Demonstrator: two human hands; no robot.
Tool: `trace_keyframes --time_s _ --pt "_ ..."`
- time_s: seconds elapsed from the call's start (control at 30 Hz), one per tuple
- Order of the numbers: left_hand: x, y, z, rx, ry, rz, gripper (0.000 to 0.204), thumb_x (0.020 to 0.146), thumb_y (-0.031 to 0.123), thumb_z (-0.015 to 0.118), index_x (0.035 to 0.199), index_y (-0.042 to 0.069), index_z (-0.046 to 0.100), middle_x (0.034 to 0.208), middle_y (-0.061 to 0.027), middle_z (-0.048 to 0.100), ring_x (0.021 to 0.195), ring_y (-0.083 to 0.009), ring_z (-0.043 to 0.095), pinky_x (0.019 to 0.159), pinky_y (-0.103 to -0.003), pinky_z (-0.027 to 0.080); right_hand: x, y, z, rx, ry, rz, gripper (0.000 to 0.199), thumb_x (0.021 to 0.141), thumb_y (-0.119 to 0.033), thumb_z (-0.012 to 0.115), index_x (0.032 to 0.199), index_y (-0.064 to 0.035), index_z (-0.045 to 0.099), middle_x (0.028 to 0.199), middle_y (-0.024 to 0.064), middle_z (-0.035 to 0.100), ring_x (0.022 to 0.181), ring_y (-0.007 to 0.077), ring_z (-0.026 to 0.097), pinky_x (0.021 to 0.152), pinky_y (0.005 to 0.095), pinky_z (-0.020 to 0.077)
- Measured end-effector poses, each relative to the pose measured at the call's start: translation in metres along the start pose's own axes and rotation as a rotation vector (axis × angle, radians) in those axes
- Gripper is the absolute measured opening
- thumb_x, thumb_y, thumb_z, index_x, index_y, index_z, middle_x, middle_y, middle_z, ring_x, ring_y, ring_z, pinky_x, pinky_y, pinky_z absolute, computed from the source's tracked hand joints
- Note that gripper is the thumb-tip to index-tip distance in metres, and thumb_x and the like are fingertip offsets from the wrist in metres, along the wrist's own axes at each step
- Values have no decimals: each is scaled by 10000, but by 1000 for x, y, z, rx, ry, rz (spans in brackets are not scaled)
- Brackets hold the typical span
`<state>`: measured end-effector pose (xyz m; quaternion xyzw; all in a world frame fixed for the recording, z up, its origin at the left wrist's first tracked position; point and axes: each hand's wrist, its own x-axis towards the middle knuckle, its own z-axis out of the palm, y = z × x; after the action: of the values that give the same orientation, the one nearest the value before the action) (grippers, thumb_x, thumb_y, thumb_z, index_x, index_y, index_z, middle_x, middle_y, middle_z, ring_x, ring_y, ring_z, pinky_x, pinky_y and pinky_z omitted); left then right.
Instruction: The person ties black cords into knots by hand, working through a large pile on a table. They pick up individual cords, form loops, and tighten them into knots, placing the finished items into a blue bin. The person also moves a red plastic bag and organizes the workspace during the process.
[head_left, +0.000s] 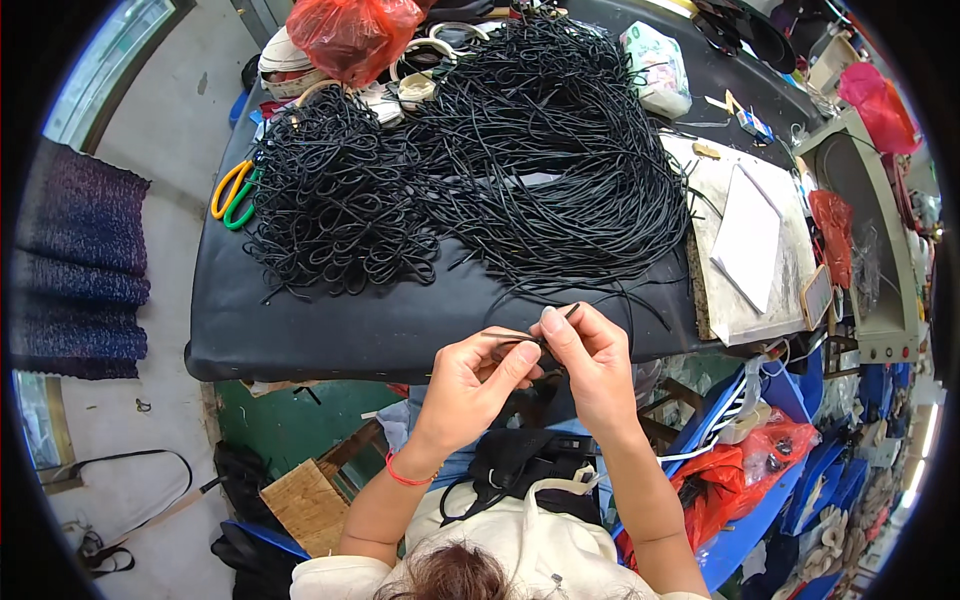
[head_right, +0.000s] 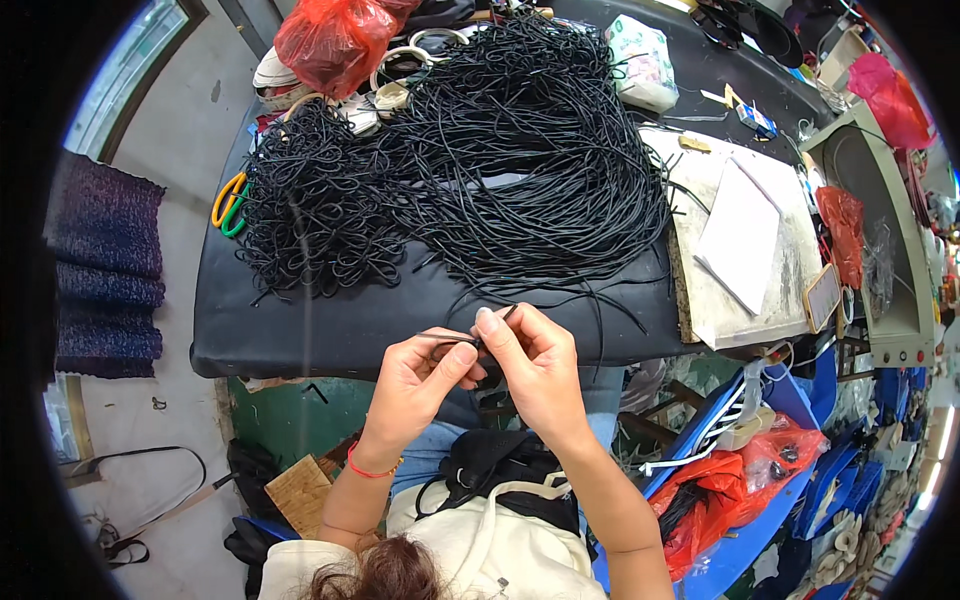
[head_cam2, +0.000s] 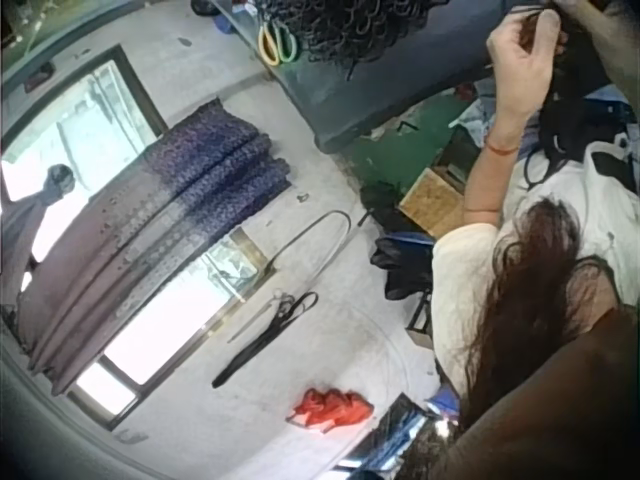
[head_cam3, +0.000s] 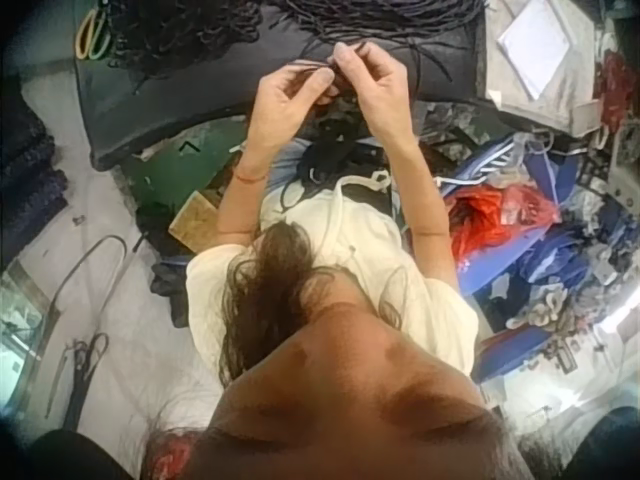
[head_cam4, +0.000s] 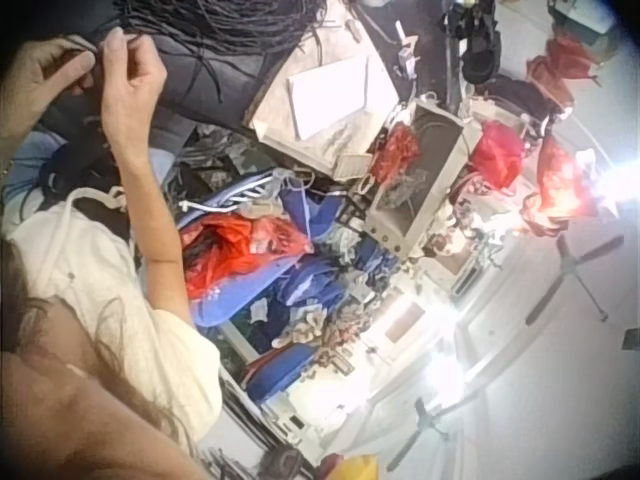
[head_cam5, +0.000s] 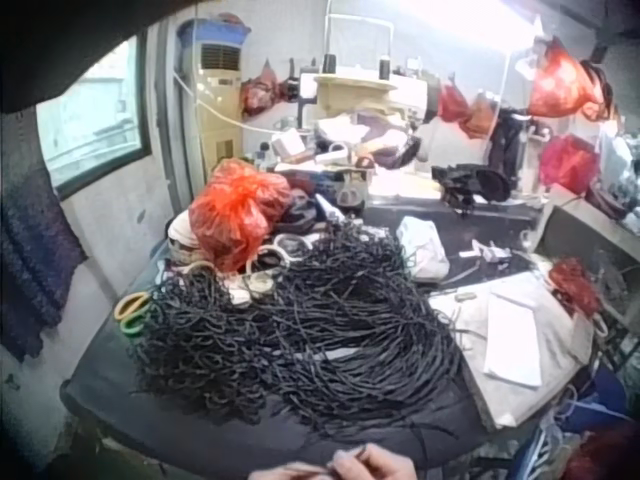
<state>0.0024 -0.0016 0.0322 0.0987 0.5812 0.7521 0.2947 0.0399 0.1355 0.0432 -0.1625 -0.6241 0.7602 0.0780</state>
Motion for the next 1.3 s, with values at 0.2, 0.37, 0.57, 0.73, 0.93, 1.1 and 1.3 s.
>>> trace_keyframes --time_s 0.2,0.37,0.57,0.73,0.93,1.1,1.3 --pt "-3 -1 -2 224 -44 -17 182 888 104 565 991 -36 618 788 -74 656 703 -81 609 638 -231 487 -1 4 -1 -268 99 -235 229 851 -128 636 693 25 571 670 28 549 594 75 523 522 217 415" --pt "-1 3 1 229 -105 94 197 892 93 543 1002 -57 609 835 -110 664 721 -107 623 631 -248 496 -2 1 -6 -470 87 -364 205 820 -85 655 680 34 563 642 50 525 547 93 502 481 244 385" --pt "-5 -9 3 153 -125 140 198 892 53 527 1023 -76 600 899 -109 648 712 -110 609 626 -239 505 -5 -8 -2 -321 183 -293 203 824 -94 659 678 23 579 647 37 528 554 78 477 485 233 371" --pt "-5 -10 12 205 -94 188 207 905 42 516 1058 -77 590 937 -101 633 711 -102 587 629 -232 503 1 1 -7 -114 239 -143 263 848 -149 645 652 16 587 644 -5 524 558 32 414 492 200 305" --pt "8 -6 5 -4 -56 58 201 904 83 544 1052 -46 591 873 -93 648 734 -104 600 693 -238 503 3 -2 -9 -75 133 -38 235 868 -181 629 697 -21 615 637 -43 544 575 -4 397 507 175 305" --pt "11 0 1 -31 3 40 196 914 121 543 1023 -29 603 853 -91 650 763 -106 607 721 -241 505 -2 -4 -12 204 53 200 522 966 -436 358 883 13 609 758 50 587 616 85 497 565 218 403" --pt "11 5 -5 -106 1 -11 216 917 144 540 1020 -33 607 857 -91 651 763 -111 607 716 -238 502 -7 3 -15 147 31 157 523 968 -425 353 961 34 602 758 53 593 649 98 533 582 228 418"
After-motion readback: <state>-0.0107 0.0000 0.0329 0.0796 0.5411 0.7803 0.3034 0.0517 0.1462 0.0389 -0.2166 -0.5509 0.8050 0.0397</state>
